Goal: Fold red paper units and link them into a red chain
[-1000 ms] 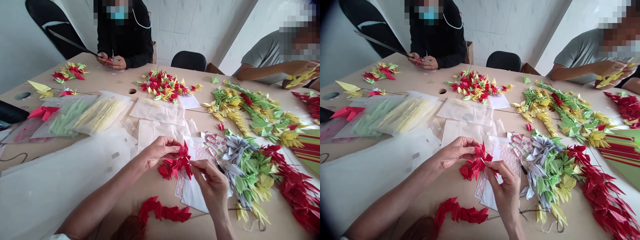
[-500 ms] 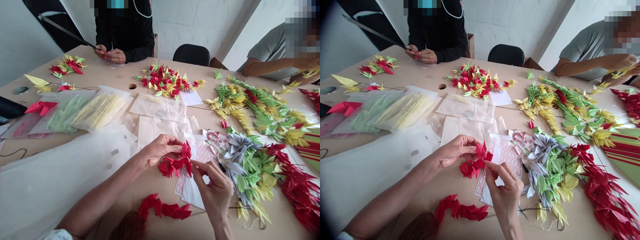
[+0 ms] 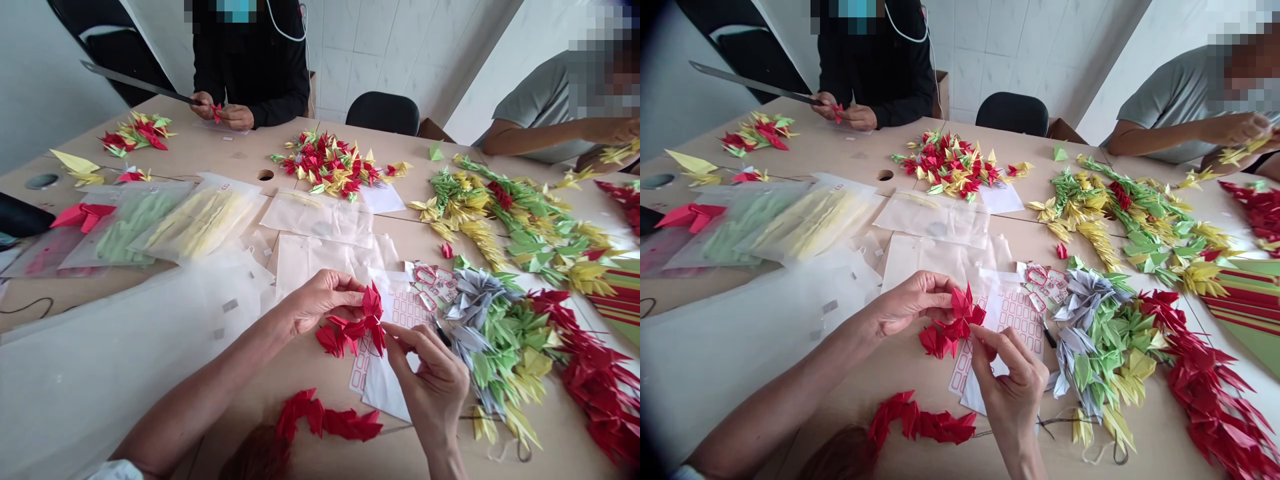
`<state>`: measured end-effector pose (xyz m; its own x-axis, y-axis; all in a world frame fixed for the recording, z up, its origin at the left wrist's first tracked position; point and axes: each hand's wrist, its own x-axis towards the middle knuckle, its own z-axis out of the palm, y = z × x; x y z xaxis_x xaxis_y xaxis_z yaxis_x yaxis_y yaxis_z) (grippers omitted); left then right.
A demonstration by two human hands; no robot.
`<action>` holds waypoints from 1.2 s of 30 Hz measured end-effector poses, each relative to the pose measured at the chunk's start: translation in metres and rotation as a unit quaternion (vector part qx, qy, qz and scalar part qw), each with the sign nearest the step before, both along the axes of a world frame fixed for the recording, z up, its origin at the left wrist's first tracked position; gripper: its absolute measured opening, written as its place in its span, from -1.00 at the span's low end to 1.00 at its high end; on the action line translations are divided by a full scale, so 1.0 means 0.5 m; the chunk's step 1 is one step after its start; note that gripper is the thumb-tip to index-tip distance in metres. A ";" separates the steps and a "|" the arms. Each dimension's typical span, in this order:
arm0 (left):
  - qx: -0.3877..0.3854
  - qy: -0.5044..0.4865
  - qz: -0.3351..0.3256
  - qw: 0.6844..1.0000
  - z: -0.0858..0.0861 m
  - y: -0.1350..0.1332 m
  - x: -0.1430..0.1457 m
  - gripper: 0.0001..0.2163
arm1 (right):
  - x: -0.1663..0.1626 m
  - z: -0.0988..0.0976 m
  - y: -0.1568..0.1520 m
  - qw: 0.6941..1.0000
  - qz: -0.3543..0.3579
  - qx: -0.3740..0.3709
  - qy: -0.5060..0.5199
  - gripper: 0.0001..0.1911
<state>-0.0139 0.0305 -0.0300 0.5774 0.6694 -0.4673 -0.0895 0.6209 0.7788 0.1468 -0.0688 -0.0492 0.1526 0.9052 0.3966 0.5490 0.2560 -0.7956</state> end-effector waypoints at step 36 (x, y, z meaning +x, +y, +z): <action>0.245 0.086 -0.061 0.964 0.044 -0.041 0.002 -0.78 | 0.007 -0.063 0.010 0.930 0.016 -0.101 0.353 -0.87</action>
<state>-0.0128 0.0100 -0.0081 0.6082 0.7662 -0.2073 0.1168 0.1719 0.9782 0.1503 -0.0639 -0.0807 0.2815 0.9591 0.0286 -0.1332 0.0686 -0.9887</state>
